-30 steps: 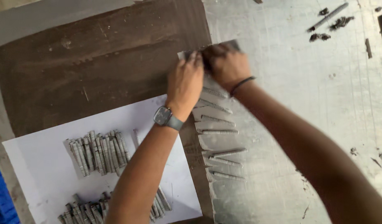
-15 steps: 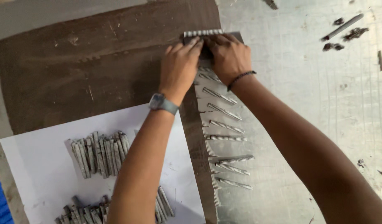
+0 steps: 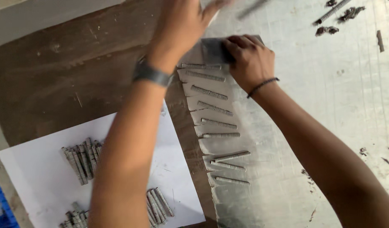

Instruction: The person stands at a workbench and rubs threaded metal rods one at a time against a flat abrasive pad to smooth their ends, then places each finished rod on a sheet of paper beside a pile of unfinished rods, occasionally reaching into the pile for the next rod.

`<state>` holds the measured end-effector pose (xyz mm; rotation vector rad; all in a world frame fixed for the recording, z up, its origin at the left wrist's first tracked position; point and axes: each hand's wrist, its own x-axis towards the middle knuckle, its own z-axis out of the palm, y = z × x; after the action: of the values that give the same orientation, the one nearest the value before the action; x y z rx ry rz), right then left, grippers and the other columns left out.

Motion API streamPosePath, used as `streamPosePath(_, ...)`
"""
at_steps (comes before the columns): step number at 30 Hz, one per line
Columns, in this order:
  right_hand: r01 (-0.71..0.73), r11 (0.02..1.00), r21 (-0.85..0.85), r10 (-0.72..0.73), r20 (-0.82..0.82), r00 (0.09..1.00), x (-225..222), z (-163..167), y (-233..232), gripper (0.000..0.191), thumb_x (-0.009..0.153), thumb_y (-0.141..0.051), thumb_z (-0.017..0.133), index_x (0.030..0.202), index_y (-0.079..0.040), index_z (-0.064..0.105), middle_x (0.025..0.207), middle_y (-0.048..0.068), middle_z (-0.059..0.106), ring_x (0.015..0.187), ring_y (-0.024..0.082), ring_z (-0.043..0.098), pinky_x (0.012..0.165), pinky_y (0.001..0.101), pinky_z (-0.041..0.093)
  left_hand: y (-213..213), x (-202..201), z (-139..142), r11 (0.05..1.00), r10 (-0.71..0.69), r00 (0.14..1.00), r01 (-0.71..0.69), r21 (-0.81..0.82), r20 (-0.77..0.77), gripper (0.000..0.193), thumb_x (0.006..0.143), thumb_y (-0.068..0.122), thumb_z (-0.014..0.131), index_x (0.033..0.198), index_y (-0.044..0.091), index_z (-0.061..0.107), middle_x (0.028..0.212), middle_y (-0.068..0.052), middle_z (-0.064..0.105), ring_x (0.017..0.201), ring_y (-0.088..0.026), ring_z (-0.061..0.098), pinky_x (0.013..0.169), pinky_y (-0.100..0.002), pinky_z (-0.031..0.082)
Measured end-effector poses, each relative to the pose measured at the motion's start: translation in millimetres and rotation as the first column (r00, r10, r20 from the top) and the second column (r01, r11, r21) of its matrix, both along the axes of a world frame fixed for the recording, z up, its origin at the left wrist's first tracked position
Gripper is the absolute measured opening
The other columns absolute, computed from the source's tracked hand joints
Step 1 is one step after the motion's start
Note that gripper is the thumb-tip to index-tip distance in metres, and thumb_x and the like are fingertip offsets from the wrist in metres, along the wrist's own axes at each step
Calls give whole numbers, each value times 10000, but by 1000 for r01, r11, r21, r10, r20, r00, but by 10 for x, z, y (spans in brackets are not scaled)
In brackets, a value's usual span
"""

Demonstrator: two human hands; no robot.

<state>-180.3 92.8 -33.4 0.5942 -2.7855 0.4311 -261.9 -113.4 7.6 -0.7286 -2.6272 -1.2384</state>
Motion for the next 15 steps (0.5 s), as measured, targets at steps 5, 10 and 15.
streamPosePath(5,-33,998,49,31,23,999,-358,-102,-210,260,926,-194,713,1177,-168,774,1229,28,744,1147,268,678,805,434,580,-82,753,-96,906,-33,996,-3,-424,-78,753,681,351,766,1280,-90,648,1273,-262,663,1034,-362,693,843,-432,571)
streamPosePath(10,-72,996,45,68,75,995,-469,-257,-631,276,957,-193,648,1205,-138,754,1246,55,723,1176,280,660,827,439,579,-194,708,-548,826,228,951,-303,-476,-209,355,971,80,545,1279,-30,683,1325,-149,688,1110,-316,671,935,-429,557)
streamPosePath(15,-99,995,-25,99,7,995,-530,-397,-790,324,932,-149,610,1225,-109,743,1258,72,716,1180,300,643,808,453,573,-393,578,-718,791,242,938,-339,-509,-249,330,967,92,542,1244,13,705,1302,-114,708,1075,-298,674,921,-432,539)
